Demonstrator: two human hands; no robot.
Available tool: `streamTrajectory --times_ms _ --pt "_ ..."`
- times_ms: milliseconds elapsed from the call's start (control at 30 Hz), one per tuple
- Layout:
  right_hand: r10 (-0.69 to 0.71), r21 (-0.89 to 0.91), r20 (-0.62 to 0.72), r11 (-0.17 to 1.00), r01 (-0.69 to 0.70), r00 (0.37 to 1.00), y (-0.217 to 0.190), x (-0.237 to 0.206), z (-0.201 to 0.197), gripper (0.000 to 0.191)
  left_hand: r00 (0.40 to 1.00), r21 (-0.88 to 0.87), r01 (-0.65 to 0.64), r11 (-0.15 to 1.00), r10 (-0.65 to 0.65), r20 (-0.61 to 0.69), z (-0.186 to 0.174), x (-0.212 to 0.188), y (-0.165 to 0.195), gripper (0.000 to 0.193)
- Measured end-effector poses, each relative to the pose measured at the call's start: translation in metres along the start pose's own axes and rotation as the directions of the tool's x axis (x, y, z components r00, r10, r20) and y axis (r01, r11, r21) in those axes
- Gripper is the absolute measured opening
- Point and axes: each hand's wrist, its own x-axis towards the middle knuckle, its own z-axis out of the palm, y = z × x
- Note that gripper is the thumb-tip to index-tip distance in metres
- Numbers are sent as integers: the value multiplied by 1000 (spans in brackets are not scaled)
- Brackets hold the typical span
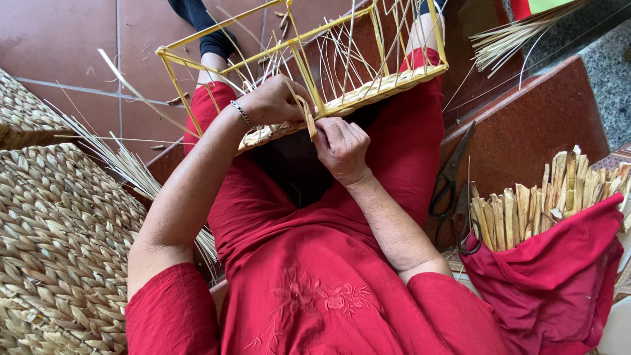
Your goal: The person sits on the floor weaving split bamboo strips into a rectangular bamboo frame basket. They bend, thread, and tuck thin bamboo strips around the frame's edge, working strip by strip to build up the woven side of the basket, with a pile of prepared bamboo strips and scissors beside them.
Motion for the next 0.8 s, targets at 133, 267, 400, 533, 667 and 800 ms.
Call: streamTrajectory --times_ms 133,267,400,533,667,800 --pt "-21 -11 45 1000 22 999 4 0 1 13 1000 -95 12 995 -12 -1 -4 -4 1 20" --pt "41 -114 272 993 -10 961 12 -23 2 14 999 -104 -4 995 1 -35 -3 -12 0 18" --pt "223 -371 596 928 18 771 21 -62 4 24 986 55 -119 991 125 -114 1 -17 -4 22" --pt "340 -416 731 909 -8 592 32 -70 6 21 974 50 -168 985 173 -148 9 -30 -3 34" --pt "324 -358 590 926 -120 740 33 -54 2 32 964 156 -185 970 211 -165 19 -39 3 42" --pt "222 98 254 962 -254 941 19 -31 -7 42 929 249 -148 957 221 -297 32 -37 8 40"
